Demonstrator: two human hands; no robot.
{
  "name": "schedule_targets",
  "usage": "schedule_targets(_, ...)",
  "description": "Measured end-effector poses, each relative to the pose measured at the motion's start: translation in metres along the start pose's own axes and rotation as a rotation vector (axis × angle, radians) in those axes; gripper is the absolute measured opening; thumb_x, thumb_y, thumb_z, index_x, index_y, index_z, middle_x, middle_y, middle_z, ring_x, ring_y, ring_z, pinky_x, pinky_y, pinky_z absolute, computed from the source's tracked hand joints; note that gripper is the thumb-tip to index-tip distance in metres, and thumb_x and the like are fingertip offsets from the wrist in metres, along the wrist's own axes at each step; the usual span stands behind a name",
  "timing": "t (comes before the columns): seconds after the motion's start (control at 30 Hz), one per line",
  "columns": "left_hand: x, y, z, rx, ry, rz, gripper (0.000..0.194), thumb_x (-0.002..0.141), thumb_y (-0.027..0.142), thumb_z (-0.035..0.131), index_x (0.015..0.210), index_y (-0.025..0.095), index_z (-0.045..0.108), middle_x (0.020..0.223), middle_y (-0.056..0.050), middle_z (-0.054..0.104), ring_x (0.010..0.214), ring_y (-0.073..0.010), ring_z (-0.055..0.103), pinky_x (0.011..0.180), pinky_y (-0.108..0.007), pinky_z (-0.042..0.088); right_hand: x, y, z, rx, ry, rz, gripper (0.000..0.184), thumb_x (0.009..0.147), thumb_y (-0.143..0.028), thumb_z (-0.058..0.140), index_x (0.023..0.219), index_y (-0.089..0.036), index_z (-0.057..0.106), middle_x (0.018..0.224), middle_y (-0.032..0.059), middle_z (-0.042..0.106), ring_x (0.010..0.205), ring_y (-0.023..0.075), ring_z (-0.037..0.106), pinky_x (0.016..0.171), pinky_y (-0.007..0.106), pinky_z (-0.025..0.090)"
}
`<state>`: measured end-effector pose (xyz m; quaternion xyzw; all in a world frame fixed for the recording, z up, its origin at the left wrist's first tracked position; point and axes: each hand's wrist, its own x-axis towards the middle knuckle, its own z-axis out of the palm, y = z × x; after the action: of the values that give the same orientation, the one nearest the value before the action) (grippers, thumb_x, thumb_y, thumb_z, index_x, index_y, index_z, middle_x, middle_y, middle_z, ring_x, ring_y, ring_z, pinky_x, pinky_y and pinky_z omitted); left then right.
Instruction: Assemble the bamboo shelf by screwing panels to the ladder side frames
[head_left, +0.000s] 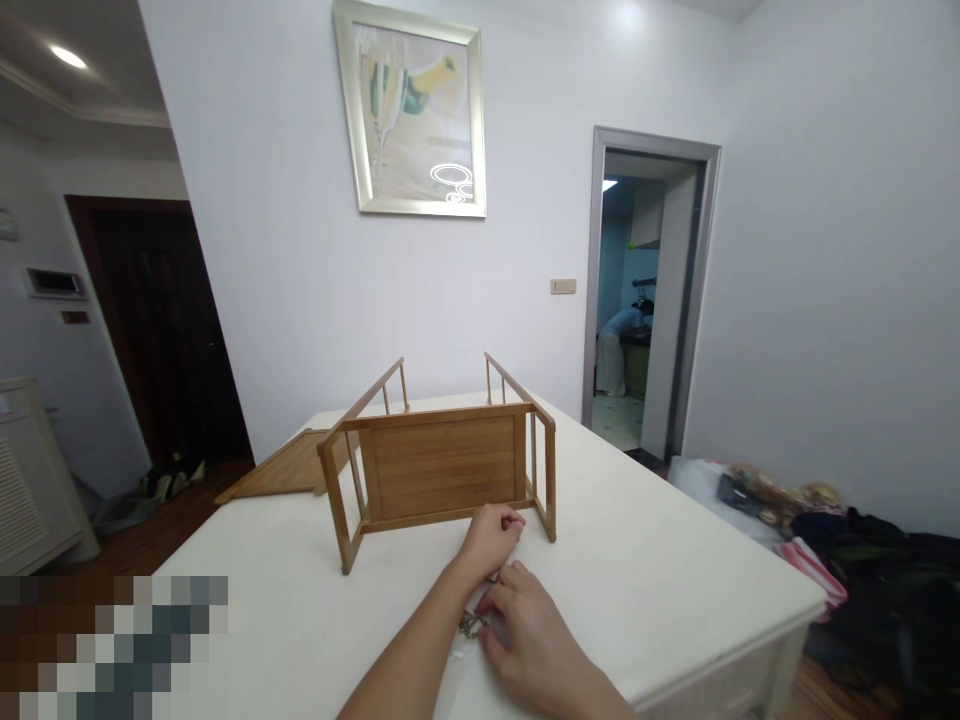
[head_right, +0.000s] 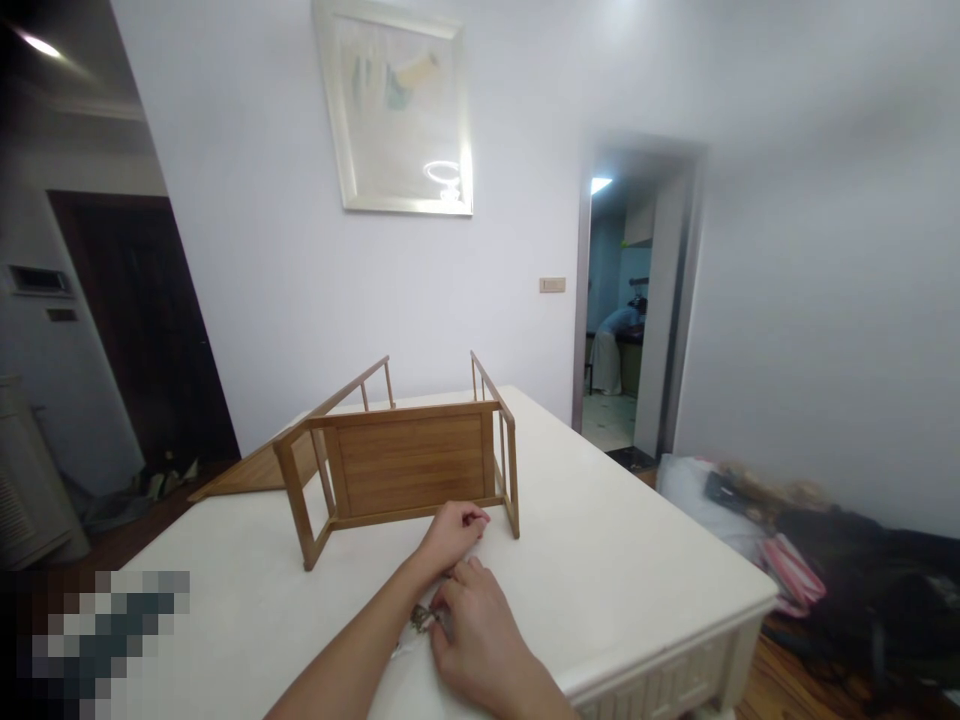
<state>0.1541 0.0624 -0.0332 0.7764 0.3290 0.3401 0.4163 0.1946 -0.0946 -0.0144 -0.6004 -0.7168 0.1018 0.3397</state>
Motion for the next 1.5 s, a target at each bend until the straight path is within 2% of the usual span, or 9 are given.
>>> schedule_targets(0.27,-0.002,0.006,-0.001,-0.084,-0.02,-0.033,0.021,0.074,0.013,0.055,0.08,0.011,0.075,0.067,-0.004,0.07,0.062,-0.0148,0.061,0.063,-0.026,0.046,0.002,0.005,0.0,0.084,-0.001,0.023,0.016,0.079,-0.008,0.055,0.08,-0.019,0.067,0.097,0.0071,0.064,0.1,0.0234,0.056,0.09,0.034,0.041)
schedule_targets(0.43,-0.003,0.007,-0.003,-0.15,-0.027,-0.073,0.02,0.075,0.015,0.057,0.083,0.01,0.074,0.066,-0.003,0.068,0.056,-0.0115,0.055,0.058,-0.024,0.044,0.003,0.009,0.003,0.097,0.029,0.019,0.018,0.081,-0.006,0.054,0.078,-0.019,0.067,0.095,0.007,0.065,0.098,0.0229,0.057,0.088,0.034,0.042)
schedule_targets(0.6,-0.002,0.006,-0.003,-0.229,-0.024,-0.115,0.022,0.079,0.021,0.056,0.088,0.01,0.073,0.067,-0.004,0.067,0.052,-0.0091,0.053,0.051,-0.022,0.04,0.002,0.008,0.004,0.072,0.053,0.037,0.018,0.077,-0.006,0.059,0.085,-0.019,0.067,0.098,0.008,0.064,0.099,0.0247,0.057,0.088,0.034,0.043)
schedule_targets(0.77,0.001,0.006,-0.005,-0.304,-0.017,-0.136,0.031,0.083,0.034,0.052,0.09,0.009,0.07,0.071,-0.007,0.068,0.052,-0.0092,0.053,0.048,-0.021,0.036,0.002,0.009,0.005,0.09,0.047,0.038,0.019,0.078,-0.003,0.055,0.081,-0.019,0.066,0.096,0.0081,0.063,0.099,0.0238,0.057,0.087,0.033,0.043)
schedule_targets(0.93,0.001,0.006,-0.005,-0.317,0.001,-0.124,0.041,0.081,0.045,0.054,0.091,0.009,0.07,0.074,-0.008,0.068,0.054,-0.01,0.053,0.048,-0.022,0.035,0.005,0.02,0.011,0.126,0.104,0.014,0.022,0.076,0.0,0.052,0.08,-0.018,0.065,0.094,0.0072,0.064,0.096,0.0219,0.058,0.087,0.032,0.044)
schedule_targets(1.07,0.003,0.01,-0.001,-0.289,0.002,-0.076,0.039,0.077,0.04,0.06,0.099,0.009,0.07,0.088,-0.01,0.07,0.062,-0.0116,0.055,0.052,-0.023,0.039,0.009,0.035,0.012,0.131,0.13,0.02,0.021,0.076,-0.001,0.051,0.081,-0.017,0.064,0.088,0.0062,0.065,0.088,0.0196,0.06,0.08,0.028,0.045)
schedule_targets(1.23,0.007,0.018,0.013,-0.247,-0.056,-0.009,0.043,0.071,0.023,0.067,0.113,0.013,0.069,0.107,-0.01,0.068,0.072,-0.0124,0.054,0.064,-0.024,0.045,0.005,0.057,-0.004,0.125,0.136,0.021,0.017,0.075,-0.008,0.052,0.078,-0.021,0.062,0.078,0.0021,0.065,0.077,0.0174,0.061,0.071,0.025,0.045)
schedule_targets(1.4,0.013,0.021,0.026,-0.219,-0.146,0.008,0.055,0.065,0.017,0.071,0.12,0.015,0.067,0.1,-0.006,0.066,0.073,-0.0122,0.054,0.069,-0.025,0.046,0.0,0.091,-0.032,0.192,0.227,0.099,0.013,0.083,-0.028,0.05,0.076,-0.022,0.059,0.071,0.0013,0.064,0.066,0.0177,0.058,0.065,0.028,0.045)
schedule_targets(1.5,0.02,0.019,0.027,-0.209,-0.194,0.022,0.046,0.066,0.022,0.072,0.112,0.017,0.071,0.097,-0.005,0.064,0.071,-0.0119,0.052,0.065,-0.024,0.044,0.007,0.117,-0.054,0.289,0.313,0.176,0.022,0.082,-0.042,0.053,0.072,-0.023,0.058,0.065,0.0003,0.062,0.061,0.0176,0.055,0.06,0.029,0.045)
